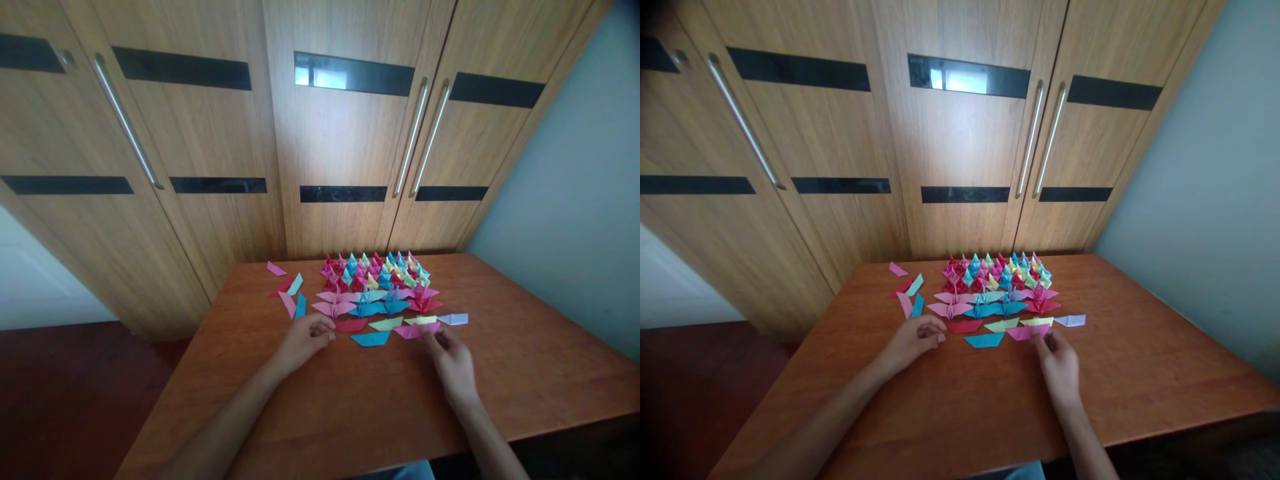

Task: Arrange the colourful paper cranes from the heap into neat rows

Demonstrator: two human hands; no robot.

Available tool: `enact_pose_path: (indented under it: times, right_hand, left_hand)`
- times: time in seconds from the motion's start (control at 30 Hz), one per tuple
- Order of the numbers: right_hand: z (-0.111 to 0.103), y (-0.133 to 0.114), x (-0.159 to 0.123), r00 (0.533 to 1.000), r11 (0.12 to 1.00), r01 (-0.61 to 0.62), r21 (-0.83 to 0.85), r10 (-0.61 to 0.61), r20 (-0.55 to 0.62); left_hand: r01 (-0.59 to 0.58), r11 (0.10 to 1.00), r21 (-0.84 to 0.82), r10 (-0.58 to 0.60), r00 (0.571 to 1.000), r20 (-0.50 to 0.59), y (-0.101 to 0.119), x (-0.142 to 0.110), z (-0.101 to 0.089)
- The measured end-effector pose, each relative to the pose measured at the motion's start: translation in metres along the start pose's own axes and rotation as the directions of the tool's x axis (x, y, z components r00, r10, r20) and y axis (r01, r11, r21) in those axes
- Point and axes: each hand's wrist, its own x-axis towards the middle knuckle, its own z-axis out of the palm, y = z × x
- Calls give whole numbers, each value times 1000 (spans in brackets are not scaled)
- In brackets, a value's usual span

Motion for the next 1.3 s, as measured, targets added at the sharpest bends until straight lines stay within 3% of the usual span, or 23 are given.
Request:
enact_pose_path:
  times: [0.1, 0.2, 0.33, 0.7, 1.13, 1.3]
  right_hand:
    - [-16, 12, 9, 998, 946, 6, -325, 14, 58]
    - [-19, 11, 10, 994, 790, -11, -613, 77, 82]
    - [-13, 7, 8, 995, 641, -8, -767, 83, 58]
    - [3, 0, 9, 998, 610, 25, -792, 27, 53]
    - [0, 11, 11, 998, 708, 63, -703, -58, 31]
    - [14, -1, -2, 989, 788, 146, -597, -109, 99]
  left_hand:
    - [-7, 995, 102, 18, 994, -109, -9, 2, -27]
    - [30, 989, 142, 4, 972, -235, -17, 2, -49]
    - [89, 992, 86, -58, 948, -312, -18, -1, -60]
    - [67, 992, 108, -39, 970, -239, -18, -3, -63]
    - [76, 996, 39, -64, 968, -243, -11, -6, -62]
    - [98, 995, -4, -94, 937, -336, -12, -6, -61]
